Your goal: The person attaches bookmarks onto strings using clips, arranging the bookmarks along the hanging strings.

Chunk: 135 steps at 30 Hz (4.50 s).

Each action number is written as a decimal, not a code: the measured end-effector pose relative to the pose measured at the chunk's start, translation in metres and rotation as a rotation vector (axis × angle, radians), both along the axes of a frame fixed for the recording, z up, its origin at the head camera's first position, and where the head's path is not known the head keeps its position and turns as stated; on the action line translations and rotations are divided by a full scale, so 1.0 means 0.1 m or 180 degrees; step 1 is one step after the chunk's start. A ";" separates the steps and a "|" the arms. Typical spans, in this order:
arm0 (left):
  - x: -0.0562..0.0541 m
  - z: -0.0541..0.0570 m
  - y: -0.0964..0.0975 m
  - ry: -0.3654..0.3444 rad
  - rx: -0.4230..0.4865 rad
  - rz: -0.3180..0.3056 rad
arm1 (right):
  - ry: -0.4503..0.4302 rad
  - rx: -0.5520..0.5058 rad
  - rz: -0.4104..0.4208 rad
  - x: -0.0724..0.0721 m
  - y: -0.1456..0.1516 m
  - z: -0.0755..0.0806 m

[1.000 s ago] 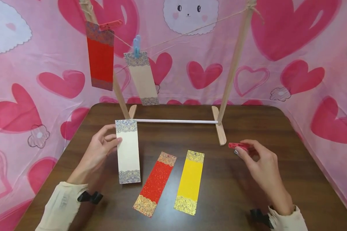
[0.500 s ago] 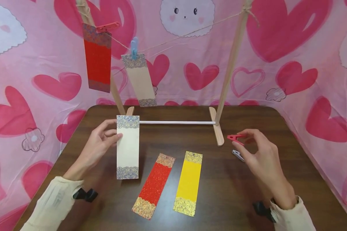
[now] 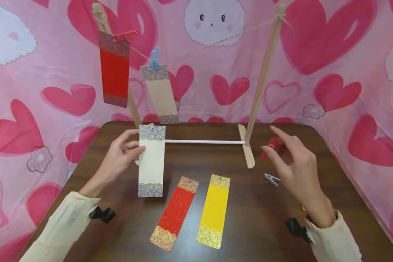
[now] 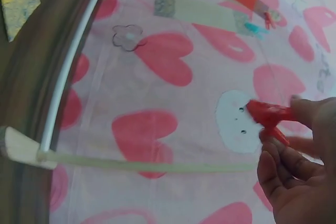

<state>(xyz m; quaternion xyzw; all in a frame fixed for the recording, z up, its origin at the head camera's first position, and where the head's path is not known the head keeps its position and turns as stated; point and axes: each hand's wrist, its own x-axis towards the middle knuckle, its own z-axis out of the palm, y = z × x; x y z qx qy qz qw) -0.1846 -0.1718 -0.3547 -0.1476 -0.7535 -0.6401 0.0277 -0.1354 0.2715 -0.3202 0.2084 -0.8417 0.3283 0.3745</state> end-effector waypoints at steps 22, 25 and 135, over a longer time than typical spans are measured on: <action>-0.37 0.42 0.46 0.0475 0.0093 -0.0122 | -0.0431 0.0201 0.0480 -0.36 -0.27 0.65; -0.44 0.48 0.54 0.0544 0.0128 -0.0195 | -0.0370 0.0303 0.0385 -0.40 -0.30 0.72; -0.33 -0.06 0.45 0.0185 0.0375 -0.0179 | 0.0030 0.0662 0.0522 -0.82 -0.66 0.47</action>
